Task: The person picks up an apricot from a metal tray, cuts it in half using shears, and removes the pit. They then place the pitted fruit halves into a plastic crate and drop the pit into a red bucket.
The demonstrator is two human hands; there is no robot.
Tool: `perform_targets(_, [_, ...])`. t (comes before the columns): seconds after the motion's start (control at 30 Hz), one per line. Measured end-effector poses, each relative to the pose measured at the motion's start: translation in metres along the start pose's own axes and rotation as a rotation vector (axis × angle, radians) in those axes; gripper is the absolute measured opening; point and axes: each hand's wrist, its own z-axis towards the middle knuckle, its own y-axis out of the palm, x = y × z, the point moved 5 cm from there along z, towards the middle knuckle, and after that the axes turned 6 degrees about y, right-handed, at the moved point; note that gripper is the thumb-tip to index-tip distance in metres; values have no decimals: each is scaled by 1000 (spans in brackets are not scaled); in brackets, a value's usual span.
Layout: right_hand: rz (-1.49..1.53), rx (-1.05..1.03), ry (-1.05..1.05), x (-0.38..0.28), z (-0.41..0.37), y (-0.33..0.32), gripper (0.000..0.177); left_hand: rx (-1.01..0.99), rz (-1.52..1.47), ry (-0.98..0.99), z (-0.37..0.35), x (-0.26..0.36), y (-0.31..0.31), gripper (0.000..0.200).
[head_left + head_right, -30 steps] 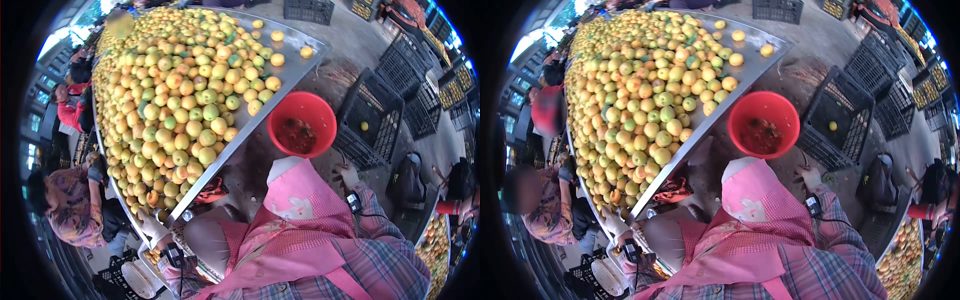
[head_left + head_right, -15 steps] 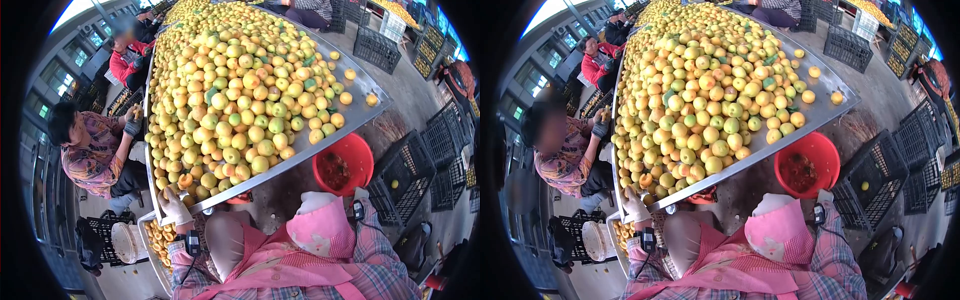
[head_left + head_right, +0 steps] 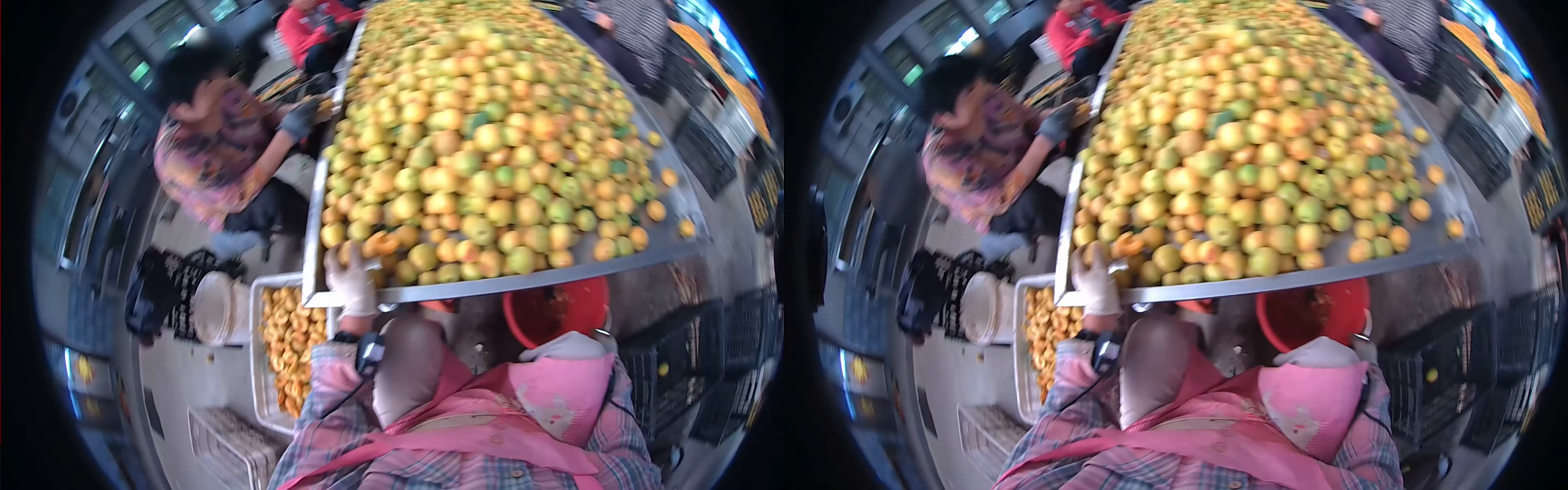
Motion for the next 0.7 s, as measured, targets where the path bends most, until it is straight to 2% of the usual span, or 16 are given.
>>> perform_targets(0.07, [-32, 275, 89, 2, -21, -5, 39, -30, -314, -120, -2, -12, 6, 28])
perform_targets(0.2, [-146, 934, 164, -26, -67, 4, 37, -99, -536, -171, -7, -15, 0, 27])
perform_targets(0.23, [-173, 1105, 173, -46, -71, 26, 36, -95, -544, -174, -9, -9, -8, 27])
perform_targets(0.27, [-20, 1051, 177, -62, -69, 61, 35, -91, -590, -193, -12, -5, -18, 27])
perform_targets(0.3, [13, 1124, 130, -78, -71, 89, 39, -93, -638, -214, -17, -5, -27, 27])
perform_targets(0.33, [-38, 1247, 162, -95, -87, 88, 41, -72, -467, -201, -21, -16, -42, 27])
perform_targets(0.37, [7, 1231, 52, -108, -98, 81, 41, -13, -288, -163, -26, 1, -63, 27])
perform_targets(0.43, [45, 1356, -123, -146, -92, 123, 39, -22, -238, -140, -31, -7, -92, 23])
perform_targets(0.47, [13, 1290, -169, -164, -87, 143, 37, 46, -228, -35, -33, -33, -106, 24])
perform_targets(0.53, [-38, 1125, -241, -192, -73, 175, 34, 114, -332, -144, -36, -85, -138, 26])
perform_targets(0.57, [-56, 1023, -267, -204, -62, 190, 33, 83, -127, -125, -36, -86, -158, 34])
perform_targets(0.6, [-52, 1031, -279, -213, -49, 214, 33, 39, 5, -233, -38, -95, -174, 39])
perform_targets(0.63, [-65, 954, -294, -219, -28, 249, 34, 4, 224, -120, -37, -101, -186, 48])
perform_targets(0.7, [-76, 832, -269, -223, 12, 290, 36, -26, 428, -161, -39, -113, -203, 52])
